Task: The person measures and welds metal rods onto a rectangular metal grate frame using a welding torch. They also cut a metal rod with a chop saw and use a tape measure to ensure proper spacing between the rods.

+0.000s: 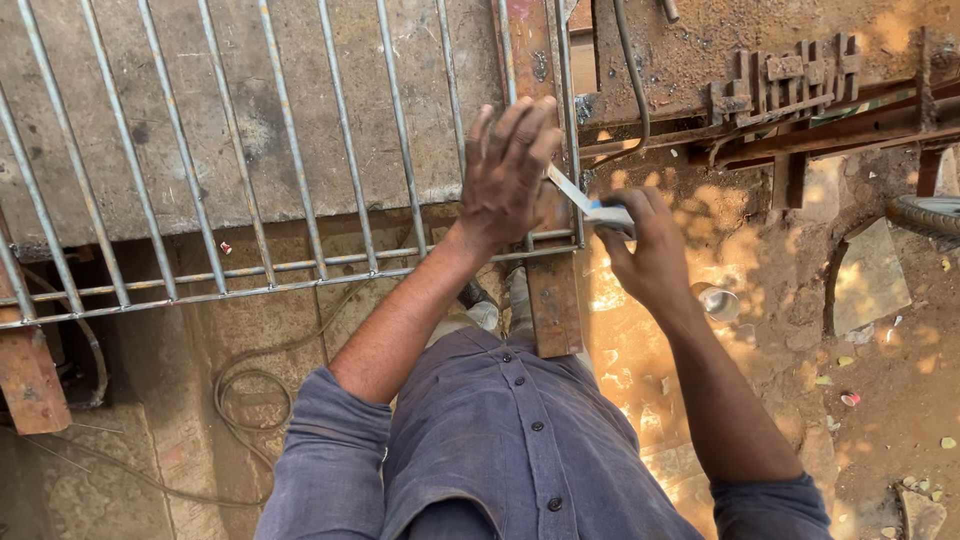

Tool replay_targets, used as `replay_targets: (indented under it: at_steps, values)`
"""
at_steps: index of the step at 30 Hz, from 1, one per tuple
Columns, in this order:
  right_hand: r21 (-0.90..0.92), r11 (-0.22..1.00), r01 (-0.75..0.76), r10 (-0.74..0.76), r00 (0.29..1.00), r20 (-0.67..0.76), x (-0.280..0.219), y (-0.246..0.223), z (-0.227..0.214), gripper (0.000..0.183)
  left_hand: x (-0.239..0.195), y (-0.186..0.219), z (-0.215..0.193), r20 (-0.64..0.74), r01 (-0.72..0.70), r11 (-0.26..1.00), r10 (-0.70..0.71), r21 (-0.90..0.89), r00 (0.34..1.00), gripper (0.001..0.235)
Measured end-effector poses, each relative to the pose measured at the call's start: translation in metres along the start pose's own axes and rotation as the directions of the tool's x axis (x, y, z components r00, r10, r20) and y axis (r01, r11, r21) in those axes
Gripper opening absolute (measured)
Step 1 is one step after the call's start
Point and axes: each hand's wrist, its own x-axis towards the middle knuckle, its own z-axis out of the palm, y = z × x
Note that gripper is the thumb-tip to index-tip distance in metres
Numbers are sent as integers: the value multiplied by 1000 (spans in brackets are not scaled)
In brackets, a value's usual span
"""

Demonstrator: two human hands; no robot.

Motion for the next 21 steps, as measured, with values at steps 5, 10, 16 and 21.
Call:
replay_targets:
  at_steps: [5,10,16,21]
  values:
    - [-419,908,-18,6,1000,-31,-17,33,-19,35,-8,-11,7,-16,271,945,-279,-182,960,59]
    - [-611,791,23,-115,987,-112,-17,75,-22,28,-1,-31,13,306,323,944,-289,-66,907,60]
    - [-734,633,246,-251,962,107,-17,85,16,30,25,-52,41,623,736,649,-661,193,419,66]
    - [-751,568,336,-263,939,221,-14,67,35,38,23,-54,62,576,680,702,-651,211,494,48]
